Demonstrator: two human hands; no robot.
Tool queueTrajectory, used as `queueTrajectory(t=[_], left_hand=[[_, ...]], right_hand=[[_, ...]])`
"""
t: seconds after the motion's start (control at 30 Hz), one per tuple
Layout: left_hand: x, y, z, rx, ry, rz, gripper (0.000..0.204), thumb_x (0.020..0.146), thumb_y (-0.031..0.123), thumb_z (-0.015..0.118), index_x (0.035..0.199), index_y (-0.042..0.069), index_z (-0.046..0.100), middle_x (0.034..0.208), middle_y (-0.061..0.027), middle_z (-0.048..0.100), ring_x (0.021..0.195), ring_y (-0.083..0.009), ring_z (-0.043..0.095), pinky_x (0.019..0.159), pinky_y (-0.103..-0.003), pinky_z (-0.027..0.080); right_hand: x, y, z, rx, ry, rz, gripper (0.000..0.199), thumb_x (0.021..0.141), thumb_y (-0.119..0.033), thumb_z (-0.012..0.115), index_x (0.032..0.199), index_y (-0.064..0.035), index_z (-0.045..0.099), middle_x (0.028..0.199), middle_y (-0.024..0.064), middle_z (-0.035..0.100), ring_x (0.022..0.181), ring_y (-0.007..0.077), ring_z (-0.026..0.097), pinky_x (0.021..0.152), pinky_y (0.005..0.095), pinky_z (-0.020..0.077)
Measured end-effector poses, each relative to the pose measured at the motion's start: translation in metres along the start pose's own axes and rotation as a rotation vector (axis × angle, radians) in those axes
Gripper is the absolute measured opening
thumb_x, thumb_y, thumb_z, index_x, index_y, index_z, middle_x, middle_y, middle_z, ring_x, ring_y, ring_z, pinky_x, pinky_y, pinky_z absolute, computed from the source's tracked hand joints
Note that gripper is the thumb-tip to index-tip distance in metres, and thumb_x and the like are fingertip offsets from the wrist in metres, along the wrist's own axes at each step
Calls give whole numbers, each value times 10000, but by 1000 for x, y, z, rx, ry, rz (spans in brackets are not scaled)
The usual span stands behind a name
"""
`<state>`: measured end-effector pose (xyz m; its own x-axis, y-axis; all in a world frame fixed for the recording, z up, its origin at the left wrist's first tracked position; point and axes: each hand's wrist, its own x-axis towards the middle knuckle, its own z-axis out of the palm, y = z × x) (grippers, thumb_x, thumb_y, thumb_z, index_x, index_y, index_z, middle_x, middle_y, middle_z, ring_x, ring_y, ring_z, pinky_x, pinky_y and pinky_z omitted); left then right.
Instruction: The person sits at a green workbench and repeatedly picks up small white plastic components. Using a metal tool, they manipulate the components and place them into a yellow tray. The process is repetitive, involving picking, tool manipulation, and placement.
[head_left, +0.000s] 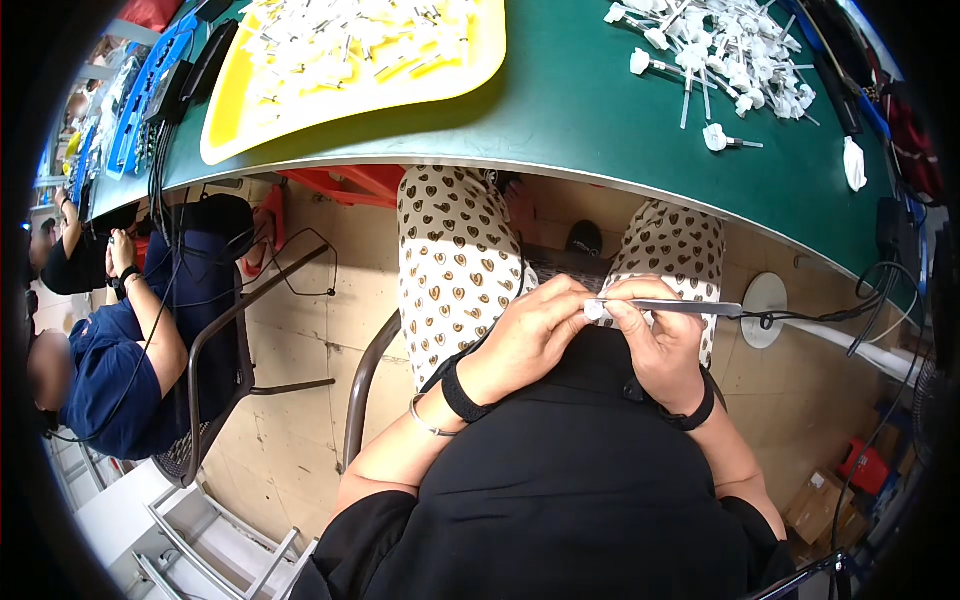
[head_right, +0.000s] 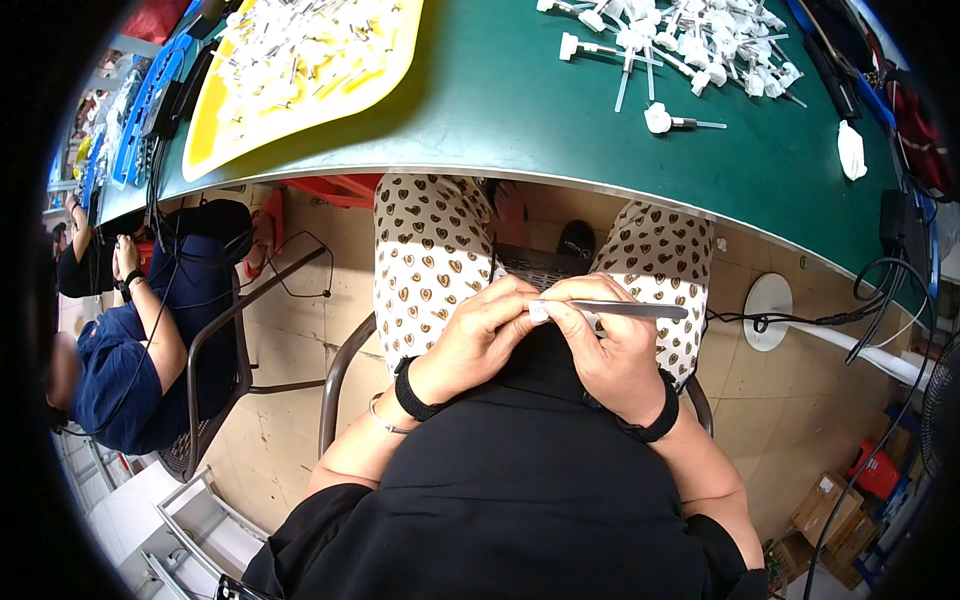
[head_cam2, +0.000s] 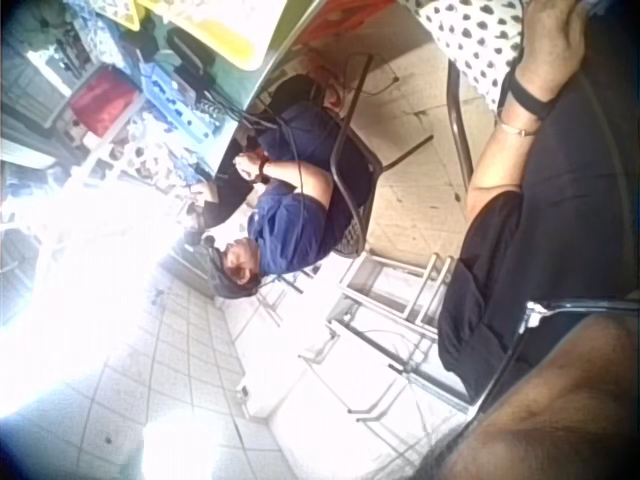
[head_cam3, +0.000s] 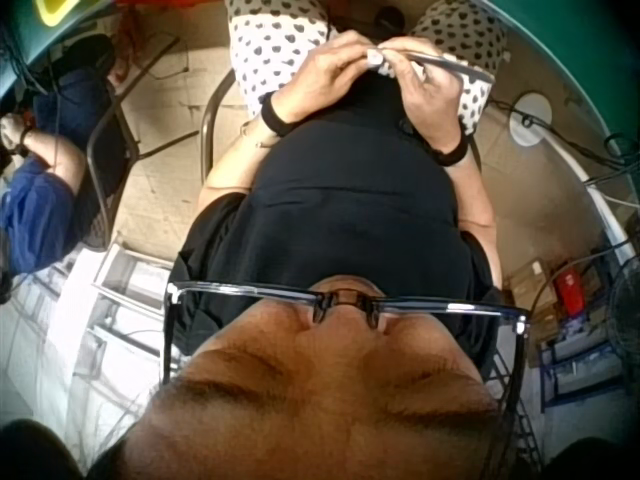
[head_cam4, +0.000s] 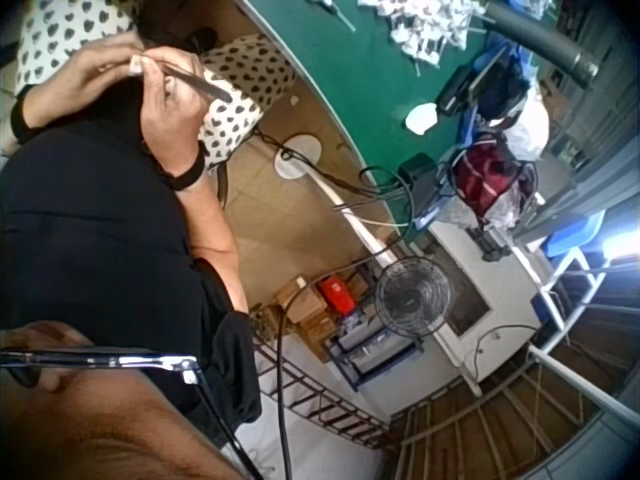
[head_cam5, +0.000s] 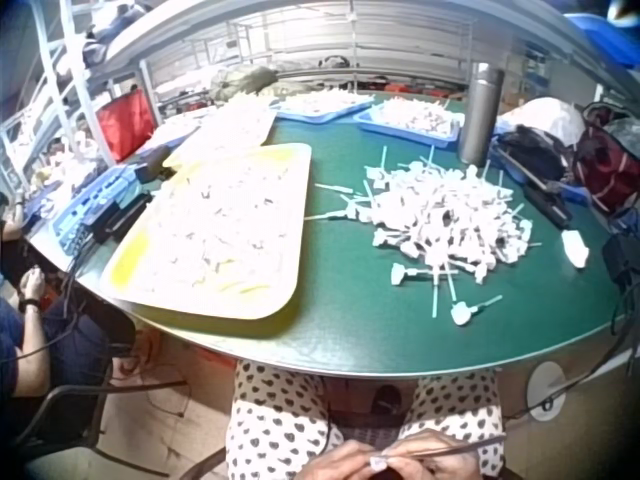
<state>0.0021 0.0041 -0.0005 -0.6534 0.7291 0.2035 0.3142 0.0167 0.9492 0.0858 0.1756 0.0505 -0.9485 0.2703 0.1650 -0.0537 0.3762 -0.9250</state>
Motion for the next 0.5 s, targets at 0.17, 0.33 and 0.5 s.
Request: queueTrajectory(t=[0.17, 0.33, 0.5], left_hand=[[-1, 0, 1, -14, -3, -12, 172, 975, 6, 715, 1145, -22, 719, 1002, -117, 686, 899, -266, 682, 790, -351, 559], [0, -1, 1, -49, -6, -15, 169, 978, 6, 712, 1144, -24, 718, 1003, -112, 685, 899, -256, 681, 794, -344, 557], [0, 2, 1, -68, -17, -41, 163, 983, 12, 708, 1143, -22, 719, 1008, -105, 684, 897, -247, 677, 796, -341, 556]], right_hand=[[1, 0, -2, 5, -6, 13, 65, 985, -29, 710, 1000, 28, 738, 942, 111, 742, 820, 228, 694, 728, 336, 546], [-2, 3, 0, 113, 17, 58, 58, 980, -23, 706, 997, 23, 738, 936, 111, 741, 808, 227, 694, 723, 335, 542], [3, 1, -1, 4, -11, -60, 54, 979, -42, 717, 990, 6, 737, 928, 113, 737, 815, 244, 693, 738, 351, 546]])
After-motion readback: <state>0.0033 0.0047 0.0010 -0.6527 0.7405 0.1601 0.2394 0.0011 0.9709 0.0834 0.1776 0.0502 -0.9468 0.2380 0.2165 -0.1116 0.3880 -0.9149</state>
